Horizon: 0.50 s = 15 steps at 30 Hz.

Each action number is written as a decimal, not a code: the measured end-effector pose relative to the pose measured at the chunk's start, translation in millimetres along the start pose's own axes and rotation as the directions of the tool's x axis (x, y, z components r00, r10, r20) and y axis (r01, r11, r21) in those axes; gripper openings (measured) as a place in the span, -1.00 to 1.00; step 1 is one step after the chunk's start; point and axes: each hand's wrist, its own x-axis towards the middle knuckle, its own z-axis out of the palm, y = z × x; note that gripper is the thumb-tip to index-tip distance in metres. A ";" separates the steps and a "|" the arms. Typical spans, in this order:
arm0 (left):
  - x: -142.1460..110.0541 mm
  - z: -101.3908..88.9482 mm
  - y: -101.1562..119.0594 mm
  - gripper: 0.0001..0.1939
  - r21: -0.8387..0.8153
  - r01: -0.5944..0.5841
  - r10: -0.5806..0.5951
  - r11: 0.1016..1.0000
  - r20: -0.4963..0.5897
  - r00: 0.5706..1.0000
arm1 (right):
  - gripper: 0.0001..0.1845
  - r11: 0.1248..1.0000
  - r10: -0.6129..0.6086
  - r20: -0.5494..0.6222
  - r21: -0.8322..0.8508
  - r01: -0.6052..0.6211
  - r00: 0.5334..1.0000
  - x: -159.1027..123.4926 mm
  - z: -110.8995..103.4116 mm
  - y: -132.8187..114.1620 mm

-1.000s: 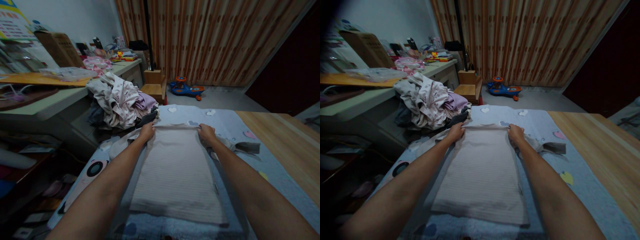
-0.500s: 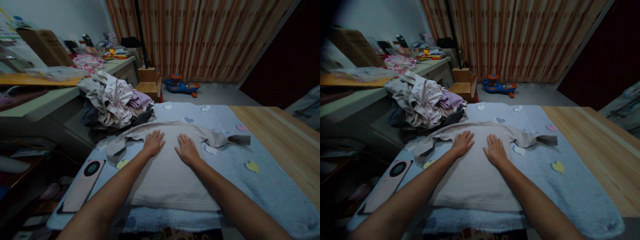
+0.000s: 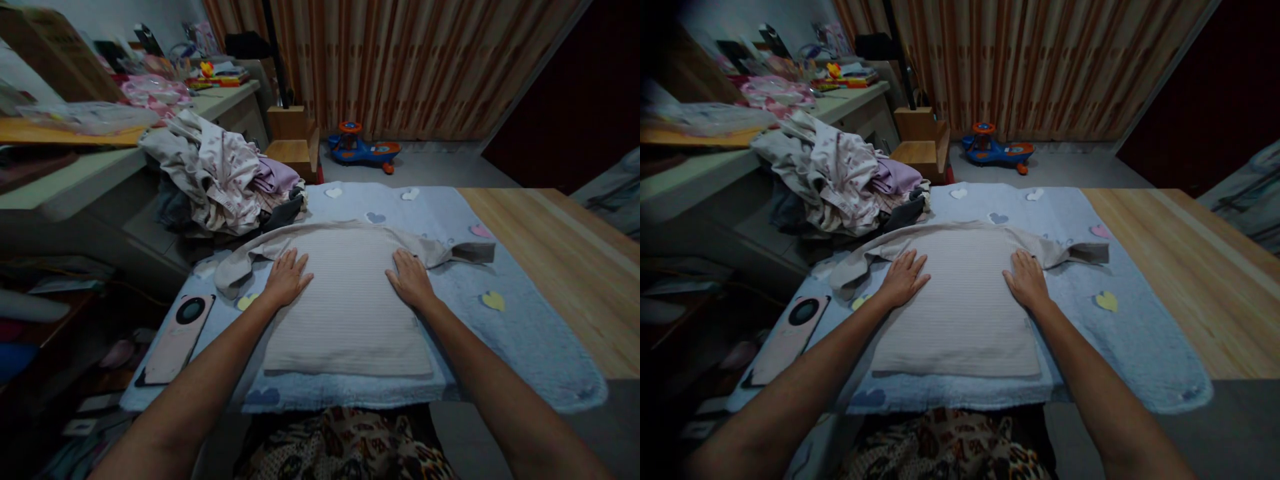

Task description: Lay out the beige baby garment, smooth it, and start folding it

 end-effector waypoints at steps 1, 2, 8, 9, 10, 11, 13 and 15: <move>-10.2 -1.0 -1.6 -0.37 -0.035 0.009 -0.009 0.999 0.010 1.000 | -0.42 1.000 0.001 -0.010 0.005 -0.001 1.000 -6.0 -3.4 -0.7; -21.1 -2.2 -2.8 -0.36 -0.076 0.023 -0.022 0.997 0.016 1.000 | -0.44 1.000 0.007 -0.016 0.013 -0.006 1.000 -12.9 -7.4 -1.9; -85.9 -18.8 0.6 -0.28 -0.394 0.086 -0.107 0.915 -0.031 0.994 | -0.49 0.992 0.073 0.049 0.102 -0.078 0.996 -59.9 -35.0 -12.8; -94.1 -22.0 2.6 -0.29 -0.447 0.102 -0.124 0.889 -0.020 0.992 | -0.49 0.984 0.090 0.085 0.144 -0.101 0.992 -66.0 -39.8 -14.8; -101.2 -24.9 4.9 -0.30 -0.490 0.127 -0.149 0.862 -0.006 0.989 | -0.48 0.973 0.113 0.134 0.186 -0.137 0.985 -71.4 -44.6 -16.8; -107.4 -27.1 7.1 -0.30 -0.528 0.153 -0.171 0.835 0.016 0.985 | -0.47 0.959 0.140 0.188 0.216 -0.181 0.972 -76.2 -49.3 -18.7; -117.7 -29.9 11.4 -0.33 -0.591 0.199 -0.191 0.782 0.077 0.979 | -0.42 0.936 0.187 0.287 0.239 -0.259 0.940 -84.8 -57.4 -22.1; -126.1 -31.1 15.0 -0.37 -0.642 0.227 -0.172 0.732 0.148 0.974 | -0.37 0.922 0.196 0.330 0.258 -0.288 0.923 -93.5 -62.8 -24.4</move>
